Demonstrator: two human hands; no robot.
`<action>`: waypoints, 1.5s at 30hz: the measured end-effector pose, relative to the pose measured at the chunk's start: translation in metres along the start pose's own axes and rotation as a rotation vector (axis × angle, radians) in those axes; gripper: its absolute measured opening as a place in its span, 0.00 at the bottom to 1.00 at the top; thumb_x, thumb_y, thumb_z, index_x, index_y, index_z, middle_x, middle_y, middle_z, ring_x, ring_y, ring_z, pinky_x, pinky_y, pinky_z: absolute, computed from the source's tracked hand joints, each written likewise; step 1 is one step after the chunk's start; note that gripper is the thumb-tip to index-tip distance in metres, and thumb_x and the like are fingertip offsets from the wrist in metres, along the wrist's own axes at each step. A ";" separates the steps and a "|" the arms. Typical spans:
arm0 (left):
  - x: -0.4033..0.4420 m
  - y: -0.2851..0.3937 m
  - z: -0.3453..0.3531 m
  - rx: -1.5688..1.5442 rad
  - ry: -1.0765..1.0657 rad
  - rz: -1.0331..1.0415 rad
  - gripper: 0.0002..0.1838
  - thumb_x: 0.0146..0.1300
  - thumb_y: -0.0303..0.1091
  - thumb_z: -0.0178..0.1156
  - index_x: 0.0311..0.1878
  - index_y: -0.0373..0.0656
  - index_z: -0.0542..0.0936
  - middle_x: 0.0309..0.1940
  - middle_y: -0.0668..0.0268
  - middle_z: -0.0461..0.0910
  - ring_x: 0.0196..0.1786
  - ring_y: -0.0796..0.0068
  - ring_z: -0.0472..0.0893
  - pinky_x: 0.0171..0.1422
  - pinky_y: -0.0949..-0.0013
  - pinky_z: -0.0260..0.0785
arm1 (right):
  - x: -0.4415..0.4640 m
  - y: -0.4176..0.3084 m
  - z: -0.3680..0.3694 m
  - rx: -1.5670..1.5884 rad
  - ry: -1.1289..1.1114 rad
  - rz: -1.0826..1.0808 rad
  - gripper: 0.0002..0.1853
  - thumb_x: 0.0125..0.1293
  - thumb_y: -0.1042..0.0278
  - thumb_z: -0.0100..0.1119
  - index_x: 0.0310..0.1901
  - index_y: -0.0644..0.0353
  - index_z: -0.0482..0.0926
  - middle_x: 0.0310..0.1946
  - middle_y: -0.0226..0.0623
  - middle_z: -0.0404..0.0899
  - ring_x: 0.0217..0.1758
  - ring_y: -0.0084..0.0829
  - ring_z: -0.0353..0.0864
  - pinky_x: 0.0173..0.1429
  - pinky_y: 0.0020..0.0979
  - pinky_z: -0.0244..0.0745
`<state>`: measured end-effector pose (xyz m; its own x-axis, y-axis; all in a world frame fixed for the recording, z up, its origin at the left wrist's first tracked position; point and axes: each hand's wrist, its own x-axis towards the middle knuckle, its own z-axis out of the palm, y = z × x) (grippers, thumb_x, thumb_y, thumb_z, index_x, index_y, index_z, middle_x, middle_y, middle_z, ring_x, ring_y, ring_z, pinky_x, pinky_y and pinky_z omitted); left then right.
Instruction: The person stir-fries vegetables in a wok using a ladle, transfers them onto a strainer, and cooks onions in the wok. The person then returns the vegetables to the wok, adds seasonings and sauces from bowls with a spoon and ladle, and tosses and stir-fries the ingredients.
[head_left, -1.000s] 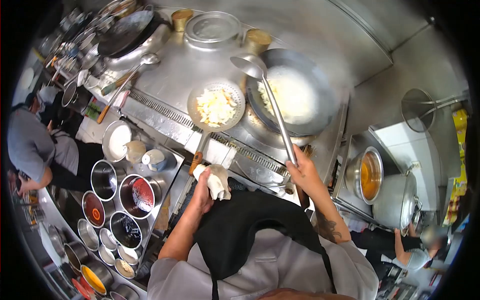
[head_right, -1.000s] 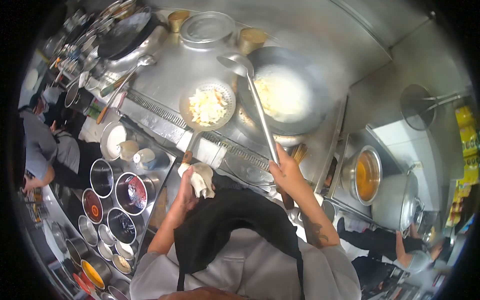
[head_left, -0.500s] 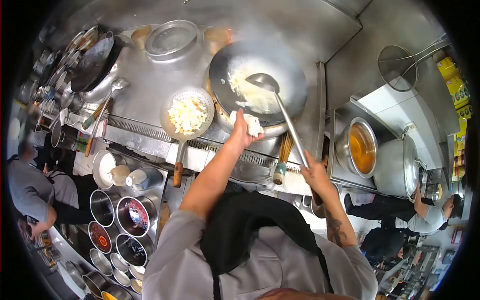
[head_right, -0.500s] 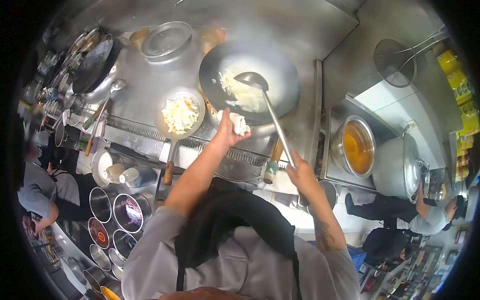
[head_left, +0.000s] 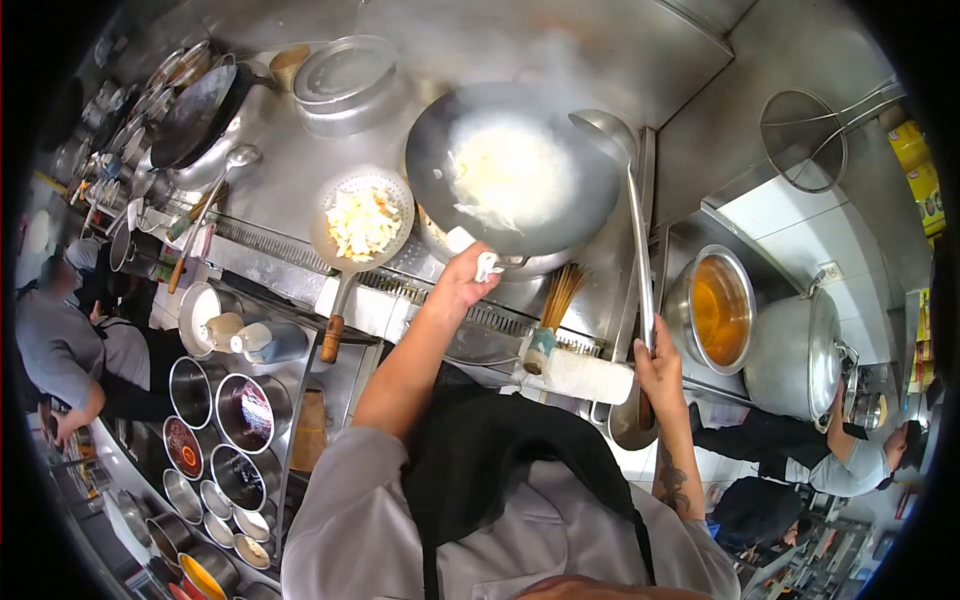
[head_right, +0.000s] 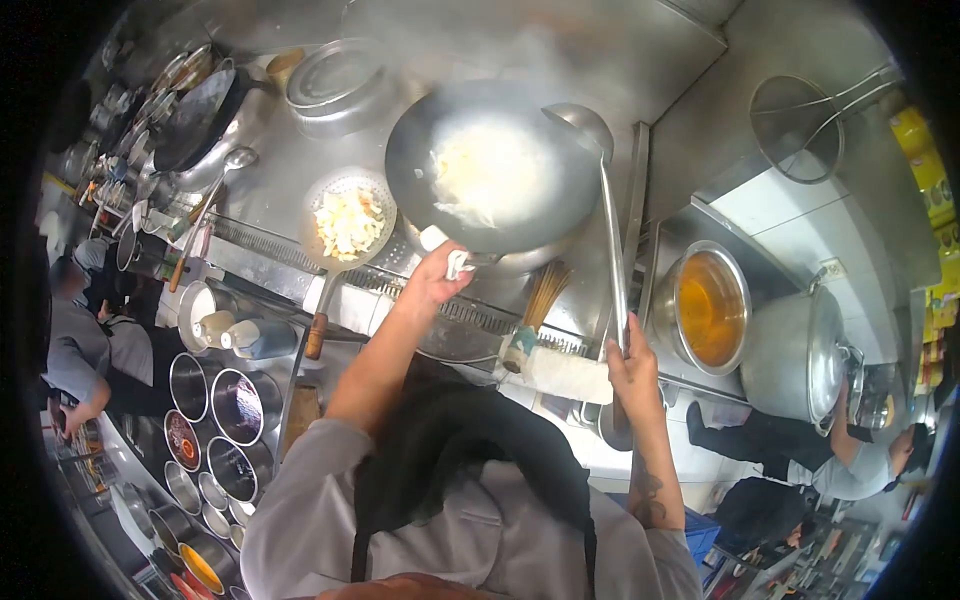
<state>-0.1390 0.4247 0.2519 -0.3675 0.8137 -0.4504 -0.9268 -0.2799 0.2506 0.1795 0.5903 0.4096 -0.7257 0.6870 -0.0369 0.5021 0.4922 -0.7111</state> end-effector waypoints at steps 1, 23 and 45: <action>-0.009 -0.006 0.001 -0.012 0.031 0.004 0.03 0.60 0.28 0.56 0.35 0.43 0.72 0.23 0.65 0.75 0.21 0.73 0.74 0.18 0.73 0.64 | 0.007 0.009 -0.004 -0.044 0.015 -0.052 0.29 0.63 0.72 0.57 0.64 0.74 0.64 0.48 0.54 0.79 0.38 0.31 0.80 0.47 0.27 0.75; -0.126 -0.007 -0.046 -0.301 -0.269 -0.110 0.06 0.59 0.27 0.57 0.38 0.38 0.72 0.30 0.59 0.77 0.29 0.69 0.77 0.19 0.77 0.67 | 0.018 -0.109 -0.001 -0.315 -0.204 -0.239 0.30 0.66 0.74 0.55 0.70 0.62 0.62 0.17 0.31 0.69 0.16 0.18 0.68 0.22 0.24 0.65; -0.130 0.000 -0.049 -0.325 -0.373 -0.147 0.06 0.63 0.32 0.53 0.36 0.39 0.73 0.29 0.64 0.76 0.29 0.74 0.76 0.21 0.77 0.68 | 0.022 -0.206 0.013 -0.951 -0.227 -0.392 0.33 0.61 0.73 0.56 0.69 0.63 0.61 0.27 0.58 0.77 0.27 0.55 0.77 0.38 0.47 0.73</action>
<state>-0.0952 0.2939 0.2686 -0.2334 0.9662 -0.1099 -0.9647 -0.2442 -0.0982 0.0544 0.4973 0.5460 -0.9389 0.3212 -0.1239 0.3041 0.9425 0.1387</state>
